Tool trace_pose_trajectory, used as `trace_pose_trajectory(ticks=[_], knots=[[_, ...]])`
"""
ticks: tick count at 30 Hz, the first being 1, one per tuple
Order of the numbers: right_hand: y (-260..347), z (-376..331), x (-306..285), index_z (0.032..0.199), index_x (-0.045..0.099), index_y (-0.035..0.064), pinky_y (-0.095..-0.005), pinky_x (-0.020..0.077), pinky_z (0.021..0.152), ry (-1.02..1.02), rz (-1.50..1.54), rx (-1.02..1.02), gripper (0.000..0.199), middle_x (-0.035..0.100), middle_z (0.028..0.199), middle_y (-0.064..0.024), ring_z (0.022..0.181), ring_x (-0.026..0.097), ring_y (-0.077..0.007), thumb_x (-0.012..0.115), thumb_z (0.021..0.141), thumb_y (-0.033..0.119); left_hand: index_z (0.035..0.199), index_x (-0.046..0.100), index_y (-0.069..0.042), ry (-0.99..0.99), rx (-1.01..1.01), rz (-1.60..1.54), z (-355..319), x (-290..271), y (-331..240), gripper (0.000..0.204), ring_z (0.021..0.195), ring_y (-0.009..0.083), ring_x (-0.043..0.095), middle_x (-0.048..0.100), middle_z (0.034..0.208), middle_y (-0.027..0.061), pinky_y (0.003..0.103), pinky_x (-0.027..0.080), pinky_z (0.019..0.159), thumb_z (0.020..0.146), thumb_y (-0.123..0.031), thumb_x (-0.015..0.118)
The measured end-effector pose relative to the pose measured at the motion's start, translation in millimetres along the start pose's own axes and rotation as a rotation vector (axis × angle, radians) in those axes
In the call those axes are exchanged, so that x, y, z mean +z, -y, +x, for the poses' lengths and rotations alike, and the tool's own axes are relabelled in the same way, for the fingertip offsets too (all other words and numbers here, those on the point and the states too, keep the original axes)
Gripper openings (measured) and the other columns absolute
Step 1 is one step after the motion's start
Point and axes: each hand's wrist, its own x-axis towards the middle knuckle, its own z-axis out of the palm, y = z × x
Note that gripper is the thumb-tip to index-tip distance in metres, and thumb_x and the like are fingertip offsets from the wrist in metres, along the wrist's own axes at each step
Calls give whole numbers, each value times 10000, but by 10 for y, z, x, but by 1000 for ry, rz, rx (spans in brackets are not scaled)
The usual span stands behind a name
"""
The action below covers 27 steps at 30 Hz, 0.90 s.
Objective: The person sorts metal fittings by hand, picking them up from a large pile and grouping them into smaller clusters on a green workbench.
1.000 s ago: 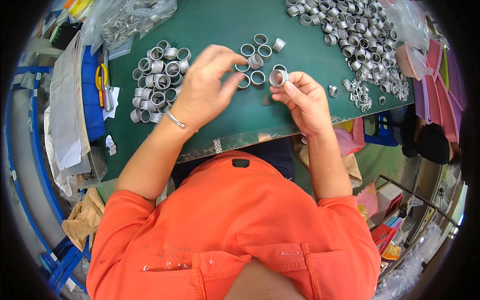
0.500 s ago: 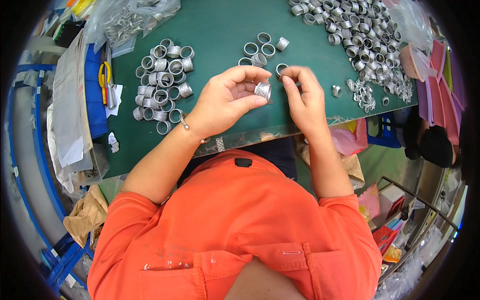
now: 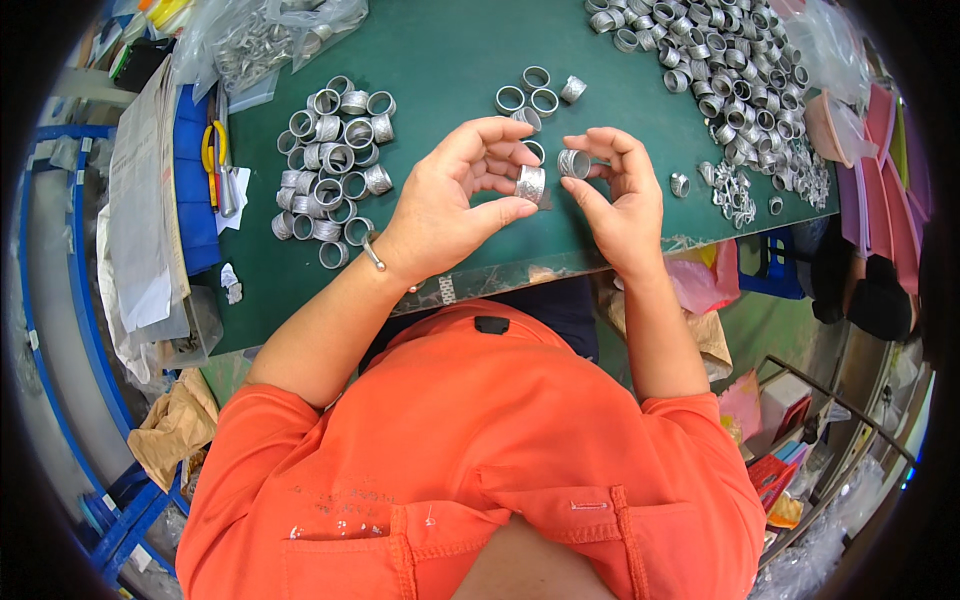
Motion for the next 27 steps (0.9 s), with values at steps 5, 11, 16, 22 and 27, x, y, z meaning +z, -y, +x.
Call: trace_pose_trajectory(ticks=[5, 11, 16, 22, 27], knots=[[63, -75, -7, 1218, 449, 30, -290, 484, 844, 37, 276, 81, 499, 596, 1162, -134, 1057, 583, -184, 644, 777, -100, 1271, 459, 4, 15, -21, 20, -4, -9, -4, 570, 995, 145, 579, 587, 1112, 108, 265, 488, 853, 762, 69, 705], [170, -78, -20, 1240, 427, 30, -337, 507, 912, 131, 756, 299, 428, 576, 1168, -184, 1077, 599, -256, 604, 856, -31, 1211, 515, 12, 3, -14, -10, -25, 5, 1, 450, 1013, 169, 588, 576, 1115, 100, 290, 498, 869, 794, 62, 676], [92, -87, -51, 1250, 418, 16, -375, 524, 916, 160, 1114, 436, 310, 569, 1159, -234, 1077, 605, -314, 486, 976, 143, 1084, 567, 35, -1, -17, -86, -21, -36, -70, 192, 986, 231, 626, 564, 1045, 94, 321, 523, 862, 895, -4, 575], [75, -74, -73, 1176, 465, -17, -366, 558, 841, 208, 1269, 533, 303, 612, 1047, -223, 969, 645, -302, 392, 1015, 229, 918, 567, 2, -26, -167, -258, -47, -140, 11, 112, 934, 218, 638, 582, 1041, 121, 317, 528, 838, 918, -106, 597], [49, -100, -84, 1087, 517, 0, -312, 558, 728, 238, 1204, 505, 283, 634, 944, -168, 826, 651, -214, 411, 1013, 252, 988, 551, -12, -33, -128, -279, -74, -140, 125, 160, 960, 183, 607, 586, 1043, 106, 306, 509, 869, 860, -26, 646]])
